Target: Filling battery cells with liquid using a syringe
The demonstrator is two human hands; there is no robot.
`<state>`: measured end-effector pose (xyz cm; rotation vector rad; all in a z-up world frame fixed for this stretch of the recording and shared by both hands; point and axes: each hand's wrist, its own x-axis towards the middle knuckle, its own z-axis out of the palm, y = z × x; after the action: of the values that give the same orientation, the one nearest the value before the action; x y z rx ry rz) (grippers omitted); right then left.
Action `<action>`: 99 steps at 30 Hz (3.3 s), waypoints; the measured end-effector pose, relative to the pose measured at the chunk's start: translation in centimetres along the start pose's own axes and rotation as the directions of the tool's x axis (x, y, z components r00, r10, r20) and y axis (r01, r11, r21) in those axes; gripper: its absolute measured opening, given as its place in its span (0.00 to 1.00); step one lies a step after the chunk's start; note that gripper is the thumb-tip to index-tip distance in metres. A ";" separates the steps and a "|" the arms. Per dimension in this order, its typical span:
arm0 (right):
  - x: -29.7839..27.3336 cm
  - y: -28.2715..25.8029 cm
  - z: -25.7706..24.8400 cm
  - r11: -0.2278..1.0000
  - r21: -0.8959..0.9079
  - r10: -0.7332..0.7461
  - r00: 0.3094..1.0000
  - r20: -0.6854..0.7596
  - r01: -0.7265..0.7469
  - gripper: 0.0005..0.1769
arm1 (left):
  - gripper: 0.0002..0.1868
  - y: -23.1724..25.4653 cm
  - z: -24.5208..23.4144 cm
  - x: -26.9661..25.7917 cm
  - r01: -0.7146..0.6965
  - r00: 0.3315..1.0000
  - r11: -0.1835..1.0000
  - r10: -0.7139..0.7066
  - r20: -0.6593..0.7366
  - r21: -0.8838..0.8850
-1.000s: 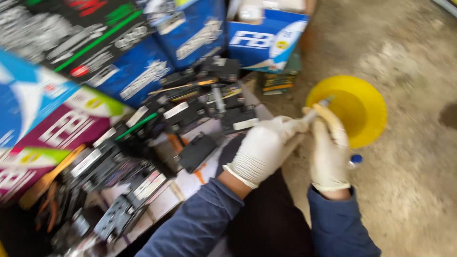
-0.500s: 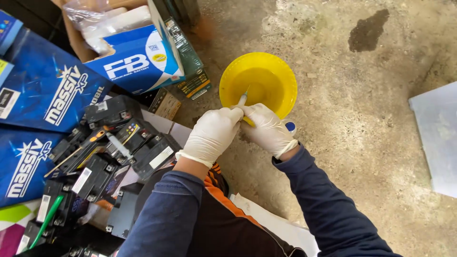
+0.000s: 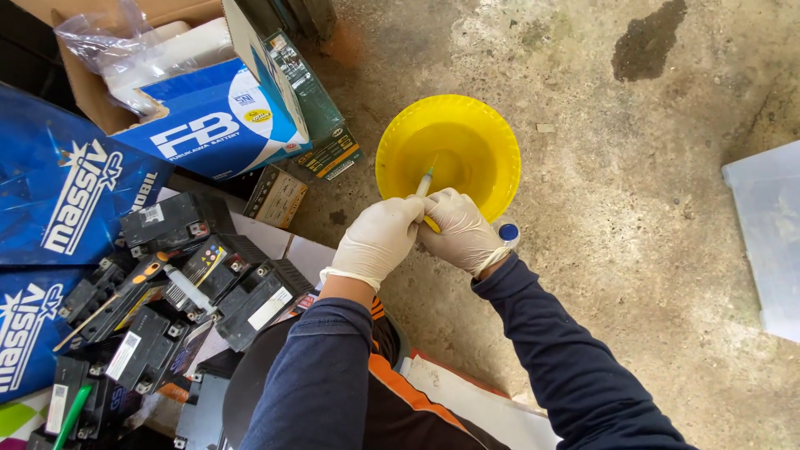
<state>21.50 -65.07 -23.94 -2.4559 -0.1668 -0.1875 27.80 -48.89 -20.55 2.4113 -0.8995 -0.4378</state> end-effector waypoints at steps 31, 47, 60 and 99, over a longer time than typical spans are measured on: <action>0.4 1.3 0.4 0.996 -0.013 0.084 0.993 -0.083 -0.085 0.17 | 0.09 1.0 0.7 2.3 0.112 0.982 0.987 -0.127 -0.142 -0.111; 1.3 2.6 2.1 0.971 0.190 0.141 0.990 0.022 -0.142 0.27 | 0.11 -0.5 2.8 2.0 0.331 0.921 0.913 -0.368 -0.130 -0.238; 1.6 4.3 4.1 0.999 -0.038 0.010 0.999 -0.039 -0.011 0.15 | 0.10 -0.6 3.9 2.4 0.418 0.892 0.878 -0.445 -0.078 -0.232; 1.3 5.5 3.3 0.968 -0.226 0.116 0.993 0.010 -0.111 0.15 | 0.13 2.5 4.7 0.7 0.295 0.913 0.952 -0.307 -0.269 -0.085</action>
<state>24.05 -67.17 -29.65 -2.6849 -0.0147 -0.1337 24.83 -52.65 -23.02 2.4983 -0.3918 -0.2135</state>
